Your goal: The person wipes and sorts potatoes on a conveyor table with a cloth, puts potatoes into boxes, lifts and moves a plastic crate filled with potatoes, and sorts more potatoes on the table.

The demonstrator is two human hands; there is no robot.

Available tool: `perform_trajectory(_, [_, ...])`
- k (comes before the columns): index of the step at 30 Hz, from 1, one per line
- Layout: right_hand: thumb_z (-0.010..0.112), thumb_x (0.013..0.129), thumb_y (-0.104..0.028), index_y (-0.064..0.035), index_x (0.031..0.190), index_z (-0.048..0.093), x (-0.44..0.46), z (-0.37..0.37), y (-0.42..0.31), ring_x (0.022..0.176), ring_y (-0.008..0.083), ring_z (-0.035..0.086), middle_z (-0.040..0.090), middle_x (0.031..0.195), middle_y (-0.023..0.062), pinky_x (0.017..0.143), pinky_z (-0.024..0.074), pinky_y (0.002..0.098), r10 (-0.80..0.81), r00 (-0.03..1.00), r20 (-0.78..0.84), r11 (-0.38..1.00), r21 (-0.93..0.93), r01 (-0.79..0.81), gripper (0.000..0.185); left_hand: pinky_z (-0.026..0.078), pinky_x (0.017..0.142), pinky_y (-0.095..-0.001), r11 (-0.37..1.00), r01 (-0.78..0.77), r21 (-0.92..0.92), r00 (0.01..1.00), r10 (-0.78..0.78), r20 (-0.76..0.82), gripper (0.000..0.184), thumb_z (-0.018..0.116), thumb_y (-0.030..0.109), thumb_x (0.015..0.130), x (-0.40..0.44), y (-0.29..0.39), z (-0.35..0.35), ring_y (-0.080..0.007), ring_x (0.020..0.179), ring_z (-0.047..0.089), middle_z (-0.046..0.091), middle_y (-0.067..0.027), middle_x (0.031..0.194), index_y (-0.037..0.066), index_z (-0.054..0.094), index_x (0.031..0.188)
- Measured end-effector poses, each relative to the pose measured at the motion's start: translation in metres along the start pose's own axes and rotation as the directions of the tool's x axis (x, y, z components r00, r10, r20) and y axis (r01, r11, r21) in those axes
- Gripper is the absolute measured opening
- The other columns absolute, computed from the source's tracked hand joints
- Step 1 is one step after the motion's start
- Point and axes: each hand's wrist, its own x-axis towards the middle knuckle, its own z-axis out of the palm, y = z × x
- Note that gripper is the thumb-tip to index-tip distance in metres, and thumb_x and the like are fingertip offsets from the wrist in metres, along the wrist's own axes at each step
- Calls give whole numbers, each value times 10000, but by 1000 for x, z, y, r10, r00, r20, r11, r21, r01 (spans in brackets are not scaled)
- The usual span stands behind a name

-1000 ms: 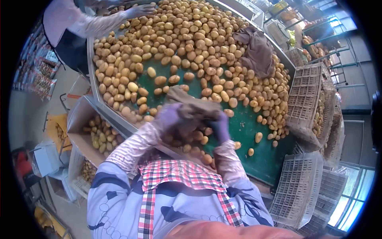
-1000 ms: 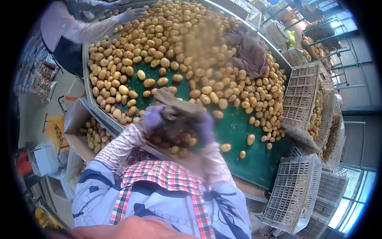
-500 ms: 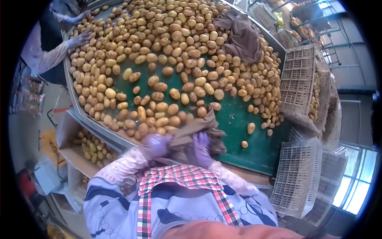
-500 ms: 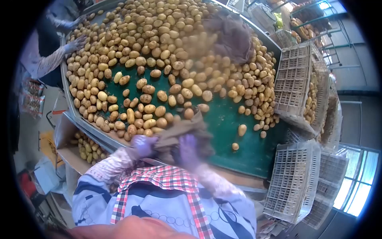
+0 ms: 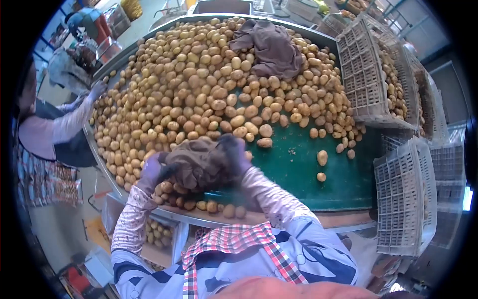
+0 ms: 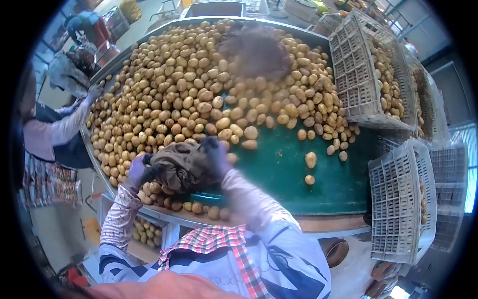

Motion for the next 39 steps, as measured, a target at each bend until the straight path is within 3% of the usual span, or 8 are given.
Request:
perform_trajectory(8, [581,877,-180,-37,1097,576,170,-90,-139,905,254,581,583,1037,156,750,477,348,-595,682,-425,795,-188,577,262,498,695,-271,880,-472,-53,859,446,-251,307,720,282,831,165,108,24,-97,775,610,686,-58,847,38,652,1004])
perform_trajectory(12, [407,909,-488,-207,1444,332,248,-45,57,1375,365,255,279,1495,166,1039,192,663,-647,762,-29,-226,-947,-228,609,396,1003,-376,843,-54,536,975,162,-155,626,582,412,857,270,75,90,-302,1186,511,494,-149,1326,143,389,1388])
perform_trajectory(16, [474,869,-448,-110,1401,387,260,-47,41,1233,338,367,431,1328,137,1061,150,613,-325,944,-56,416,-905,89,637,438,965,-411,847,57,528,995,-8,-95,650,564,493,854,280,126,87,-361,1161,547,570,-186,1263,139,418,1379])
perform_trajectory(22, [410,901,-230,-70,1350,419,252,-40,67,1291,309,363,465,1325,168,1075,183,590,-536,833,-135,301,-953,39,476,462,913,-431,800,54,597,993,19,-115,557,464,466,907,267,110,94,-385,1098,575,598,-219,1193,171,413,1377])
perform_trajectory(26, [411,895,-200,-56,1370,400,165,-39,29,1327,290,341,445,1368,135,1050,193,640,-203,976,-77,383,-924,7,496,457,940,-390,905,-359,230,896,403,-188,531,533,324,897,254,26,99,-329,1143,572,589,-220,1212,155,406,1384])
perform_trajectory(29, [446,877,-192,-77,1333,447,73,-39,31,1251,252,417,499,1286,90,1030,224,651,-388,909,151,252,-931,262,470,428,985,-342,997,-67,43,977,75,-199,537,614,239,863,183,31,95,-268,1199,531,551,-169,1294,100,439,1352])
perform_trajectory(36, [552,792,-132,-190,1152,601,-3,-66,16,983,210,573,592,947,30,968,391,501,-233,946,227,488,-814,315,368,454,930,-289,765,-383,-517,923,302,-237,447,669,70,818,104,4,119,-191,1059,569,594,-94,1205,7,527,1237])
perform_trajectory(39, [603,769,-37,-62,1040,621,18,-108,-20,766,188,606,642,853,120,701,491,321,-149,951,-270,978,105,183,272,468,880,-282,741,-492,-457,871,424,-250,294,631,89,843,87,61,129,-170,1020,575,623,-64,1100,15,580,1123])
